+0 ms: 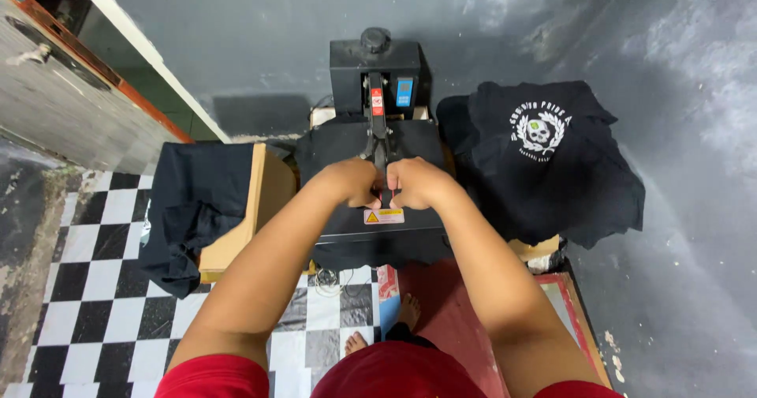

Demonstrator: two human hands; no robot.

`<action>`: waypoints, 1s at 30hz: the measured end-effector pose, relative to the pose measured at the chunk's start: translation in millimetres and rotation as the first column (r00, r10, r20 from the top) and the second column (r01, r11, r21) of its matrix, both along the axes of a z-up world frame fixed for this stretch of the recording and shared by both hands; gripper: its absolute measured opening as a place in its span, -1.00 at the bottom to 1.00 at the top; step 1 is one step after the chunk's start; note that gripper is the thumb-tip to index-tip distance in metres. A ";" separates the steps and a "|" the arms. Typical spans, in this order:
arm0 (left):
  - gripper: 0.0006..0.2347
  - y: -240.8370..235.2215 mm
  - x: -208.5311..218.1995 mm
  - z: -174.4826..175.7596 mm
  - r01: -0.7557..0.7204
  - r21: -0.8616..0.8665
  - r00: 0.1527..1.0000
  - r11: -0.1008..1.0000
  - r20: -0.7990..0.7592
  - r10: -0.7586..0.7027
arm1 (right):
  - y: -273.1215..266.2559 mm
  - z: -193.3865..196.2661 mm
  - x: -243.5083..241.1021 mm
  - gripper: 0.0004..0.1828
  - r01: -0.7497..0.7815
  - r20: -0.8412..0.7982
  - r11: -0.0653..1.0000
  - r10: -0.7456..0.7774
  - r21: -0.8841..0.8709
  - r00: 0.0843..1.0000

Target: Aligning and heat pressing designs onto black t-shirts

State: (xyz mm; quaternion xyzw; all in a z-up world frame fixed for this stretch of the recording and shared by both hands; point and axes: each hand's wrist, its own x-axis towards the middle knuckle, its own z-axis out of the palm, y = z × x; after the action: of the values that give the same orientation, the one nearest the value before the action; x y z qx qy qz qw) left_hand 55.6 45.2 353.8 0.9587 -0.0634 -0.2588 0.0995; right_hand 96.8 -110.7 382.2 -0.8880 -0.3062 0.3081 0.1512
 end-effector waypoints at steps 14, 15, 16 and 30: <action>-0.72 40.9 32.4 130.5 -0.126 -0.299 0.951 0.946 0.236 0.201 | 0.0 107.8 40.1 -0.63 0.047 0.217 0.952 -0.117 0.303 0.969; -0.73 43.5 35.2 133.7 -0.124 -0.287 0.934 0.950 0.288 0.210 | 0.7 110.0 44.1 -0.65 0.072 0.245 0.942 -0.158 0.327 0.957; -0.73 46.9 40.5 135.4 -0.125 -0.284 0.932 0.951 0.296 0.211 | 3.7 108.9 50.9 -0.65 0.067 0.251 0.941 -0.157 0.331 0.955; -0.78 67.4 91.7 144.0 -0.120 -0.399 0.721 0.909 0.595 0.356 | 26.7 97.6 120.0 -0.74 0.037 0.348 0.748 -0.352 0.663 0.869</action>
State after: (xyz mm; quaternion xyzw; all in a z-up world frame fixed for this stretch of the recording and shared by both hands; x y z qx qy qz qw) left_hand 147.3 112.6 497.7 0.9565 -0.0112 0.1233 0.2640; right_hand 216.8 -84.0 479.7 -0.8574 -0.3212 -0.0475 0.3994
